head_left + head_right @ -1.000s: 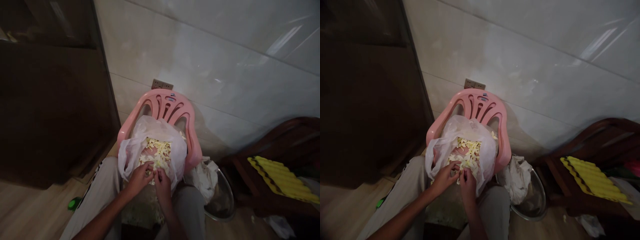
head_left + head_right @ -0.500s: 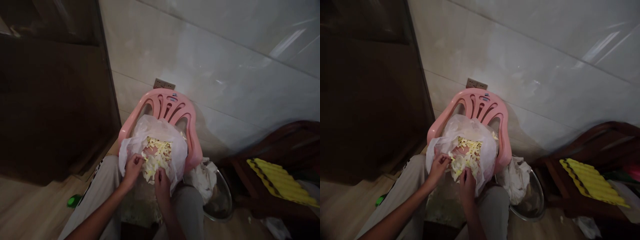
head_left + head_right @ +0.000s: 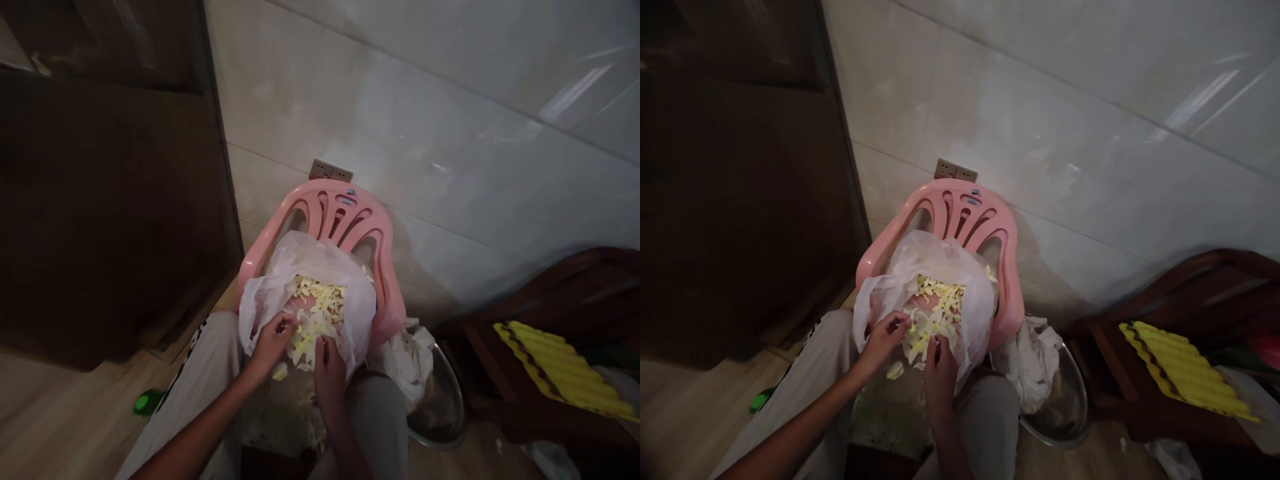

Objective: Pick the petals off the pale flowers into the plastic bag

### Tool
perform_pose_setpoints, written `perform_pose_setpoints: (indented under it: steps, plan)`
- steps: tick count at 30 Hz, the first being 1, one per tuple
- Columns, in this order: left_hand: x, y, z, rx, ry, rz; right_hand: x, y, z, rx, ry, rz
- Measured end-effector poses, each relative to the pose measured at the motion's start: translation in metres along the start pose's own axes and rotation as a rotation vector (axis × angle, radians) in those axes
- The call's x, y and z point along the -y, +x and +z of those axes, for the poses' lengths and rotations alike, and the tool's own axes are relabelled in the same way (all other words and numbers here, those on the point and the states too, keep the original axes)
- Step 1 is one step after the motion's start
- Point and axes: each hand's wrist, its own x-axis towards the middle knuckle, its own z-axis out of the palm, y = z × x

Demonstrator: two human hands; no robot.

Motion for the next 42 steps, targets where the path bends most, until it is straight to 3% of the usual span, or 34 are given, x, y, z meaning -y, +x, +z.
perform_pose_setpoints:
  steps: [7,22,30,42]
  plan:
    - [0.0,-0.009,0.012,0.156,-0.003,-0.019,0.001,-0.007,0.011,0.051,0.19,0.001]
    - [0.004,-0.007,0.016,0.212,-0.047,-0.058,0.0,-0.003,0.01,0.053,0.361,0.081]
    - [0.01,-0.005,0.014,0.238,-0.056,-0.071,0.009,-0.005,0.008,0.121,0.502,0.16]
    - [0.009,-0.003,0.012,0.267,-0.083,-0.072,0.015,-0.003,0.006,0.115,0.503,0.129]
